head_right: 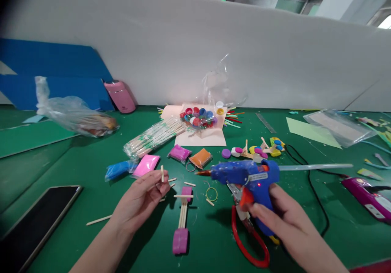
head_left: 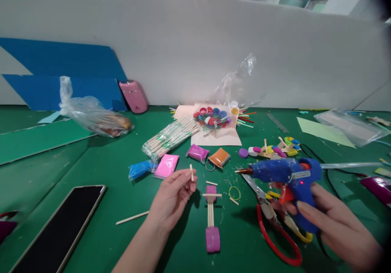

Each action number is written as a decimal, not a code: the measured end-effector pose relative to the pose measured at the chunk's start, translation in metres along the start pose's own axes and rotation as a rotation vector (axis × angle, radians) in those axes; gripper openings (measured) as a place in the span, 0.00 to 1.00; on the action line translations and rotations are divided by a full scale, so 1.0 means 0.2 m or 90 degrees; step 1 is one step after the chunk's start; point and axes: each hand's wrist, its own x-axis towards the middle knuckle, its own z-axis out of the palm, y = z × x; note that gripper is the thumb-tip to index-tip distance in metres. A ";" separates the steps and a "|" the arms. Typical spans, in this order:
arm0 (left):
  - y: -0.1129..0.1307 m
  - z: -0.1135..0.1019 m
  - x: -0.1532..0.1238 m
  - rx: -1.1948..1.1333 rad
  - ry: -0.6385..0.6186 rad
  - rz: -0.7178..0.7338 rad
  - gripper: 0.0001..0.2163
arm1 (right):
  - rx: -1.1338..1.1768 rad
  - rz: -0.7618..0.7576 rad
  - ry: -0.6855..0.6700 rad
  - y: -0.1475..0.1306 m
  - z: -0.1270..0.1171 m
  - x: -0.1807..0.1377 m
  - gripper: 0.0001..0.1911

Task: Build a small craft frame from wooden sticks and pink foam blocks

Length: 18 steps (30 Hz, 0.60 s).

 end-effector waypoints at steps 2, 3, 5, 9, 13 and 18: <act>0.00 0.01 -0.01 -0.006 -0.009 -0.003 0.05 | 0.041 -0.006 -0.069 -0.03 0.11 0.00 0.09; -0.01 0.01 -0.01 -0.009 -0.012 -0.004 0.05 | 0.041 -0.020 -0.074 -0.05 0.16 -0.01 0.10; -0.01 0.01 -0.02 -0.014 -0.016 -0.005 0.04 | 0.006 -0.055 -0.058 -0.07 0.24 -0.01 0.09; -0.01 0.02 -0.03 -0.021 -0.027 -0.011 0.03 | -0.100 -0.104 -0.029 -0.09 0.34 0.00 0.09; 0.00 0.03 -0.04 -0.024 -0.035 -0.017 0.04 | -0.210 -0.138 -0.016 -0.09 0.36 0.00 0.12; 0.00 0.02 -0.04 -0.026 -0.047 -0.021 0.03 | -0.277 -0.169 0.009 -0.08 0.37 -0.01 0.13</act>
